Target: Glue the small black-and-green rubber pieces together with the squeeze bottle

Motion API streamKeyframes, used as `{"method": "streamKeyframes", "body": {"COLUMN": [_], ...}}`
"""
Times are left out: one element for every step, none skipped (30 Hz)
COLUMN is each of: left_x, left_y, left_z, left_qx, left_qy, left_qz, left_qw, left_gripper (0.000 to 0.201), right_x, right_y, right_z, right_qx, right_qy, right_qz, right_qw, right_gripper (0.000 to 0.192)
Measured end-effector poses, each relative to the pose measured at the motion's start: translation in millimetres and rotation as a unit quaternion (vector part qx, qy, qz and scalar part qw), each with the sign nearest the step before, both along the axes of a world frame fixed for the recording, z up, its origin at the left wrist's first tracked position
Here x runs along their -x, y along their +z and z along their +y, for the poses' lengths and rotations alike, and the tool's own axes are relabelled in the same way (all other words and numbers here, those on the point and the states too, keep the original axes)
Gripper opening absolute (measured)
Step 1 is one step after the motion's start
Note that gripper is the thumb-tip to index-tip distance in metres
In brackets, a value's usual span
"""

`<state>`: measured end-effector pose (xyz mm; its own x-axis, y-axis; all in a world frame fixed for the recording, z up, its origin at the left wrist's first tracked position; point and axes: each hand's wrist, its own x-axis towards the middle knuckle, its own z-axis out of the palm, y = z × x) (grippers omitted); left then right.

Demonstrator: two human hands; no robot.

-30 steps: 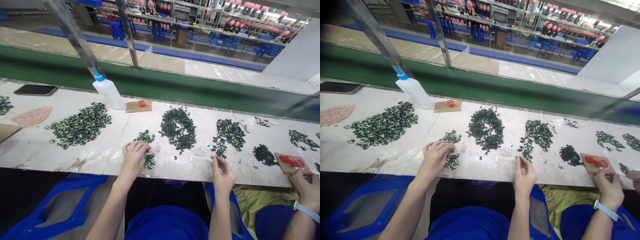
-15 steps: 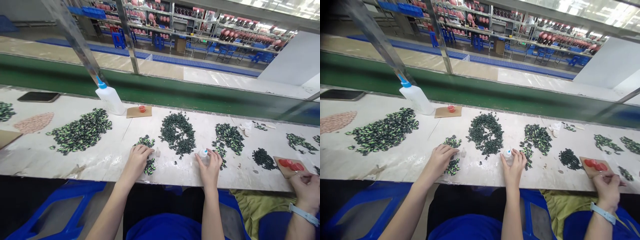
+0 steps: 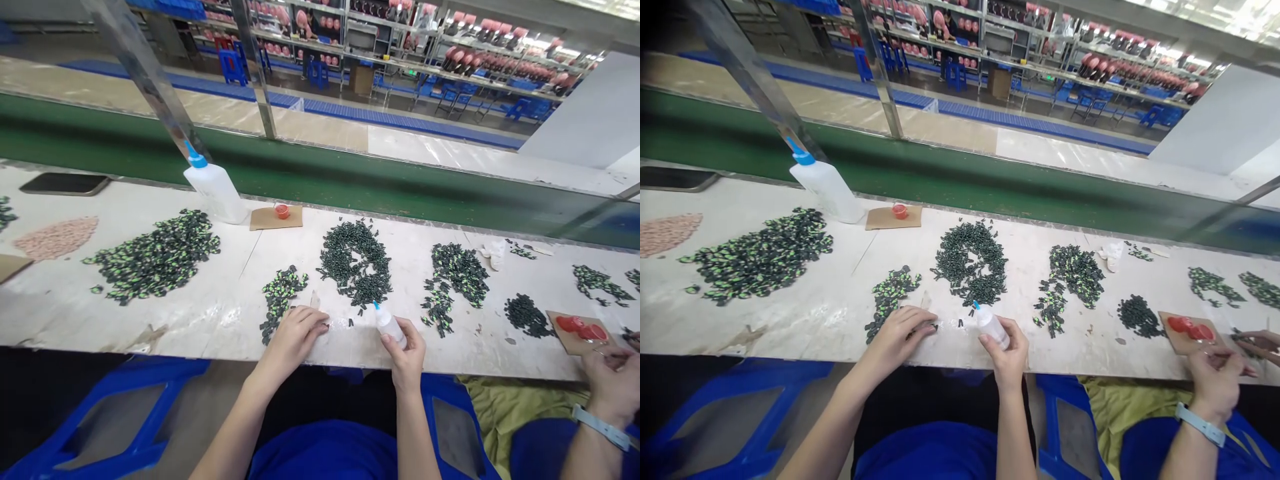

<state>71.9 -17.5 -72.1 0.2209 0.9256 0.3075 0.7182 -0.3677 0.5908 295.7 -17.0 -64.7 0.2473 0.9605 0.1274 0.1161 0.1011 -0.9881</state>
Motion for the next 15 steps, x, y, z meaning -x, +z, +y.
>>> {"method": "streamKeyframes", "body": {"left_x": [1.6, 2.6, 2.9, 2.4, 1.2, -0.4, -2.4, -4.5, -6.4, -8.1, -9.5, -10.5, -11.3, -11.8, -12.1], "left_y": [0.2, 0.2, 0.1, -0.3, -0.8, -1.6, -2.4, -3.3, -4.3, -5.2, -6.0, -6.8, -7.4, -7.9, -8.3], "left_z": [-1.6, -2.8, -3.6, -3.9, -3.8, -3.4, -2.9, -2.3, -1.8, -1.6, -1.5, -1.6, -1.8, -2.1, -2.3], "left_qx": [0.004, 0.008, 0.009, 0.007, 0.000, -0.009, -0.021, -0.032, -0.043, -0.053, -0.062, -0.069, -0.075, -0.078, -0.081], "left_qy": [-0.002, -0.004, -0.004, -0.001, 0.005, 0.013, 0.021, 0.030, 0.038, 0.045, 0.052, 0.060, 0.067, 0.073, 0.079], "left_qz": [-0.002, -0.004, -0.006, -0.008, -0.011, -0.013, -0.015, -0.016, -0.017, -0.017, -0.018, -0.019, -0.020, -0.021, -0.022], "left_qw": [1.000, 1.000, 1.000, 1.000, 1.000, 1.000, 0.999, 0.999, 0.998, 0.997, 0.997, 0.996, 0.995, 0.994, 0.993], "left_gripper": [0.011, 0.011, 0.011, 0.011, 0.011, 0.011, 0.011, 0.010, 0.010, 0.010, 0.010, 0.010, 0.009, 0.009, 0.009], "right_x": [2.4, 4.6, 6.8, 8.9, 11.0, 13.2, 15.5, 18.0, 20.7, 23.6, 26.7, 29.8, 32.7, 35.2, 37.3], "right_y": [-1.0, -2.3, -3.8, -5.2, -6.5, -7.2, -7.4, -6.9, -5.7, -4.0, -2.1, -0.2, 1.3, 2.4, 2.9], "right_z": [0.1, 0.4, 0.7, 0.9, 1.0, 0.9, 0.5, -0.1, -0.9, -1.7, -2.7, -3.6, -4.4, -5.1, -5.6], "right_qx": [0.005, 0.012, 0.021, 0.030, 0.037, 0.041, 0.043, 0.043, 0.041, 0.038, 0.035, 0.032, 0.028, 0.024, 0.018], "right_qy": [0.005, 0.009, 0.014, 0.017, 0.015, 0.009, -0.003, -0.017, -0.033, -0.051, -0.065, -0.074, -0.079, -0.080, -0.077], "right_qz": [0.022, 0.048, 0.077, 0.102, 0.121, 0.130, 0.129, 0.120, 0.104, 0.084, 0.060, 0.035, 0.011, -0.012, -0.033], "right_qw": [1.000, 0.999, 0.997, 0.994, 0.992, 0.991, 0.991, 0.992, 0.993, 0.994, 0.995, 0.996, 0.996, 0.996, 0.996], "right_gripper": [0.034, 0.034, 0.035, 0.035, 0.034, 0.034, 0.033, 0.033, 0.032, 0.032, 0.032, 0.032, 0.031, 0.031, 0.030]}}
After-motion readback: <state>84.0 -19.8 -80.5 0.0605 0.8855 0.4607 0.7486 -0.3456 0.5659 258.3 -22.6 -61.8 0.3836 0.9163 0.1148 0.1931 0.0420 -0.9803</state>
